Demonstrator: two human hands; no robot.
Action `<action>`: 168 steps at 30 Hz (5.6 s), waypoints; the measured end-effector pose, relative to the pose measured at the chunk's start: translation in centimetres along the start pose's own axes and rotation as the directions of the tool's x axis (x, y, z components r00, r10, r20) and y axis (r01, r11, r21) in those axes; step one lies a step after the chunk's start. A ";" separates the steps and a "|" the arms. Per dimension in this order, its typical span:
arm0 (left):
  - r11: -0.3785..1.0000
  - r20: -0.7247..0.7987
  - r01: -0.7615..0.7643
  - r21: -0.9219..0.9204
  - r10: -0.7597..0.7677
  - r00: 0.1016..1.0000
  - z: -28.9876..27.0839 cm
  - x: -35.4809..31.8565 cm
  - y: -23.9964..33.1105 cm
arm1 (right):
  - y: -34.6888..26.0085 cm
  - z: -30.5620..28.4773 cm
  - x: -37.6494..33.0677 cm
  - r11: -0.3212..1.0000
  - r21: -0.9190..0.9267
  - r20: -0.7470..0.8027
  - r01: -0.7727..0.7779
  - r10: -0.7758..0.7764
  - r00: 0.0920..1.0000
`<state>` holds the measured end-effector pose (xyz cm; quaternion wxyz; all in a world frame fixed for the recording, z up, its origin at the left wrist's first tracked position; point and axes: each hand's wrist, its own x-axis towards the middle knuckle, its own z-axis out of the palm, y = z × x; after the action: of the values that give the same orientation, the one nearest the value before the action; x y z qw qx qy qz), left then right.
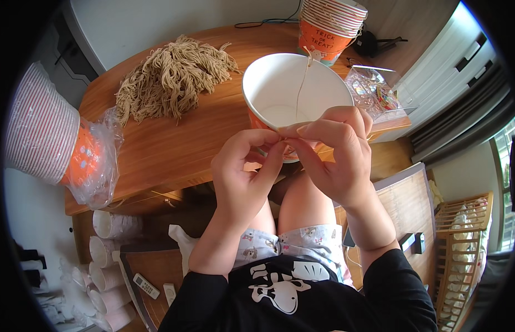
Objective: Attaching handles to decorative Halloween buckets by threading strings through pre-punched holes.
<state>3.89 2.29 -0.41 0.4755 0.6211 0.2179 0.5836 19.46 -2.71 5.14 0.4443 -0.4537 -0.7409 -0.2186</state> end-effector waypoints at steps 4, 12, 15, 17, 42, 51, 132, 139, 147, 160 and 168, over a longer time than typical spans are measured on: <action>0.999 -0.026 -0.020 0.043 0.021 0.999 0.1 -0.1 0.8 | 0.1 -0.2 0.2 1.000 0.003 0.032 -0.005 0.005 0.999; 0.910 -0.014 -0.221 0.350 0.241 0.971 -0.4 0.0 1.2 | 0.0 -0.2 0.3 0.999 0.049 0.043 0.004 -0.006 0.999; 0.896 -0.046 -0.230 0.379 0.266 0.963 -0.3 0.1 1.1 | 0.1 0.1 -0.1 1.000 0.010 0.007 0.016 -0.017 1.000; 0.895 -0.053 -0.221 0.388 0.261 0.964 -0.2 0.1 1.1 | 0.1 0.3 -0.2 1.000 -0.002 -0.014 0.016 -0.016 1.000; 0.990 0.014 -0.123 0.071 0.122 0.992 -0.3 0.0 0.1 | 0.8 0.3 -0.5 0.998 0.038 -0.027 0.053 -0.052 0.998; 0.976 -0.003 -0.146 0.161 0.148 0.989 0.0 0.2 0.2 | 0.8 0.8 -0.8 0.997 0.061 -0.128 0.040 -0.032 0.991; 0.524 0.172 -0.576 0.627 0.628 0.759 -0.1 2.7 -0.8 | -2.3 -0.1 -4.6 0.901 0.267 -0.130 -0.341 0.384 0.914; 0.429 0.197 -0.633 0.644 0.706 0.680 0.0 2.5 -1.2 | -1.6 -0.4 -5.0 0.941 0.237 -0.113 -0.242 0.274 0.955; 0.453 0.205 -0.668 0.590 0.716 0.667 0.3 2.0 -1.0 | -1.2 -0.3 -5.2 0.968 0.211 -0.206 -0.135 0.179 0.962; 0.450 0.161 -0.639 0.624 0.726 0.669 0.4 2.4 -1.0 | -0.9 -0.1 -4.7 0.971 0.199 -0.228 -0.129 0.174 0.958; 0.420 0.177 -0.617 0.665 0.715 0.677 0.4 2.4 -0.9 | -1.3 -0.3 -4.9 0.923 0.309 -0.178 -0.228 0.292 0.940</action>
<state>5.01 4.51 0.15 -0.0730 0.7425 0.1811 0.6408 19.41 -5.87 1.18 0.6092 -0.4530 -0.6435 -0.0976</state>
